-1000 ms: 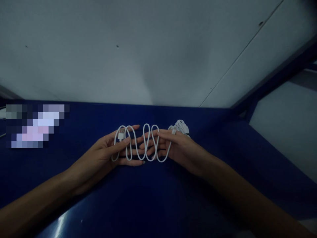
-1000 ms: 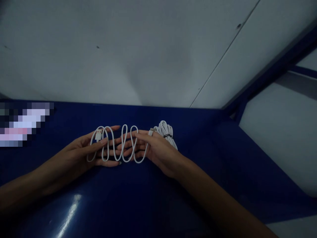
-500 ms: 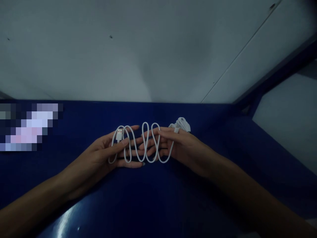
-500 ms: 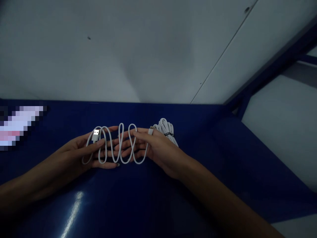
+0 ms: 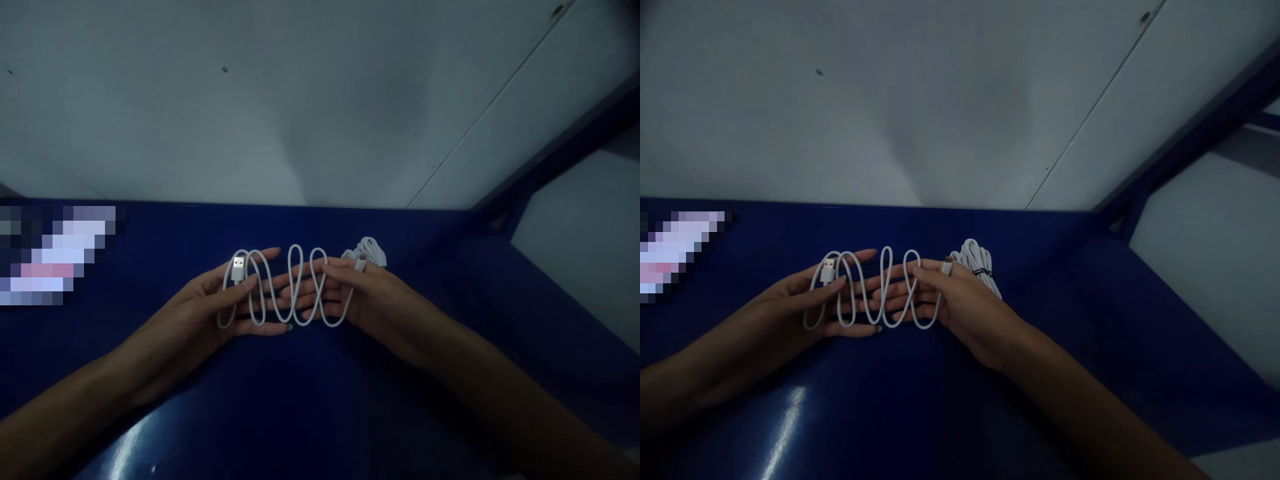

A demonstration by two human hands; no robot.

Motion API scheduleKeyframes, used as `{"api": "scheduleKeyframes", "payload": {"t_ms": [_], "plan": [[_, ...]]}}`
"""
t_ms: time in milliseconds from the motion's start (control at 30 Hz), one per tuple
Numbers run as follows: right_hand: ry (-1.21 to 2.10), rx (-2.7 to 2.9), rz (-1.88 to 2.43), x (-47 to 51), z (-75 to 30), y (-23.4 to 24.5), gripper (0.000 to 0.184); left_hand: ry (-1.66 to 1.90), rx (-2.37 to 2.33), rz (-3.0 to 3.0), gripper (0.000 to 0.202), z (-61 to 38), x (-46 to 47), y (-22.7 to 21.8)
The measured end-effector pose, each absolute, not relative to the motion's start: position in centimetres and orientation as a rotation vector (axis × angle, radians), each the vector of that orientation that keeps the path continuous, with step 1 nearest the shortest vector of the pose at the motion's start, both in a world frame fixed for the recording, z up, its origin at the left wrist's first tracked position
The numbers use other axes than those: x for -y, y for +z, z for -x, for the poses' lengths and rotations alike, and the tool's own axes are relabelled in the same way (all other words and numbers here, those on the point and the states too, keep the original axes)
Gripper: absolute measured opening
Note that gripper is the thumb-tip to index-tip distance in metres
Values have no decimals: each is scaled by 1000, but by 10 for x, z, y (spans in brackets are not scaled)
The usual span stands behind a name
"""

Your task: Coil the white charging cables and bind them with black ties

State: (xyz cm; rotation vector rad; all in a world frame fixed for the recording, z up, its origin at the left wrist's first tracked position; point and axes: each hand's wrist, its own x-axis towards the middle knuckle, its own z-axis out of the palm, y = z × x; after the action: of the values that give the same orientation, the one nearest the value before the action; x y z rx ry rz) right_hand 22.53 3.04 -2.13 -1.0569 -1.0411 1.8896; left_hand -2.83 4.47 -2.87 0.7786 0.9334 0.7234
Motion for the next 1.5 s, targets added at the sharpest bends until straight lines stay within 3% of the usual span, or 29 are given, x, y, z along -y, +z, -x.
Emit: {"api": "scheduleKeyframes", "payload": {"t_ms": [1500], "plan": [[1900, 950, 1076, -27, -219, -17, 32, 689, -925, -755, 52, 25, -45, -22]]}}
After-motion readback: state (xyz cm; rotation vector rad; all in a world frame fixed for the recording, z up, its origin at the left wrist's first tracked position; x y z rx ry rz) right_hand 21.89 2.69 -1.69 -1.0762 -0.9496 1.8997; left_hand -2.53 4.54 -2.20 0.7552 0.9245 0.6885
